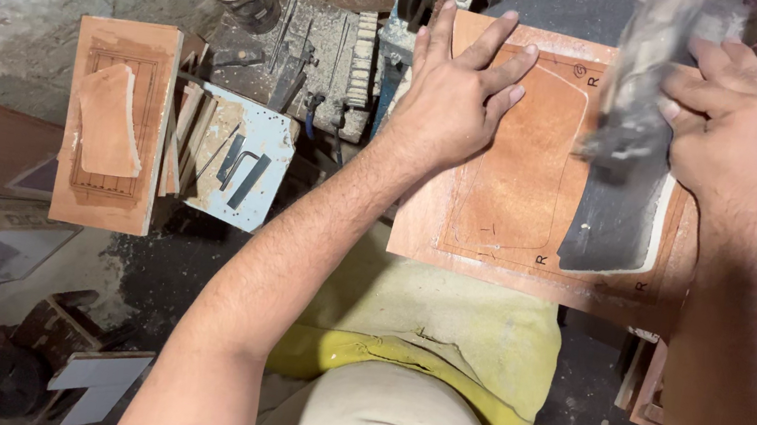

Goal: The person cuts curved openings in wooden panels on a scroll saw, guiding and rotating each panel along drawn lines with both hands, then removes the cut-out pieces and sets the finished frame aside. They then begin cutting along marked lines on another panel.

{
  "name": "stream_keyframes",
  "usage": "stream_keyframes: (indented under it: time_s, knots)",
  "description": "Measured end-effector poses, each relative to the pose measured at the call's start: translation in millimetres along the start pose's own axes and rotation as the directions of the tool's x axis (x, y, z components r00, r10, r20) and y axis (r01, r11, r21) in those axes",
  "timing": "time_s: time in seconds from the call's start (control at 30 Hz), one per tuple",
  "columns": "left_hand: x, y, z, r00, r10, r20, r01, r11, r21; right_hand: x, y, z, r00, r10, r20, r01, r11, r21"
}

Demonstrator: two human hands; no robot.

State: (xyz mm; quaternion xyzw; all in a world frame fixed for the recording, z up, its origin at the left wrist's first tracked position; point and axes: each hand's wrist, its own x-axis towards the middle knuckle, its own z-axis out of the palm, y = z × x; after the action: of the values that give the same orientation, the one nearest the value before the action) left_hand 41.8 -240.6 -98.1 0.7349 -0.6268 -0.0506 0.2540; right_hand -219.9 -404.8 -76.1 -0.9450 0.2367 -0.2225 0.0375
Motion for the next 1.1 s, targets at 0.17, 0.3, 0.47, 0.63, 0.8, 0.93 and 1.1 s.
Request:
stream_keyframes:
  time_s: [0.17,0.3,0.47,0.63,0.8,0.93,1.1]
  knots:
    - [3.7,-3.0,3.1,0.999,0.032,-0.034,-0.032,0.999,-0.016,-5.0,11.6,7.4,0.999,0.024,-0.036,-0.023,0.998,0.051]
    - [6.6,-5.4,4.6,0.997,0.054,-0.061,-0.055,0.998,-0.006,-7.9,17.7,11.5,0.998,0.026,-0.048,-0.024,0.998,0.059]
    - [11.4,-7.6,6.4,0.994,0.073,-0.08,-0.075,0.997,-0.02,-7.5,13.8,10.3,0.996,0.079,-0.039,-0.073,0.987,0.142]
    - [16.8,-9.8,7.8,0.995,0.08,-0.063,-0.084,0.995,-0.054,-7.8,9.8,5.3,0.997,0.048,-0.054,-0.041,0.992,0.122]
    - [22.5,-11.3,7.4,0.995,0.09,-0.051,-0.092,0.995,-0.045,-8.2,10.7,8.5,0.993,0.017,-0.117,-0.005,0.995,0.099]
    - [27.7,-10.6,6.0,0.995,0.09,-0.037,-0.092,0.995,-0.045,-9.0,10.5,8.2,0.992,0.03,-0.119,-0.017,0.994,0.105]
    - [33.6,-8.2,2.2,0.997,0.079,0.017,-0.078,0.995,-0.057,-9.2,11.7,2.9,0.992,0.119,-0.035,-0.114,0.987,0.112]
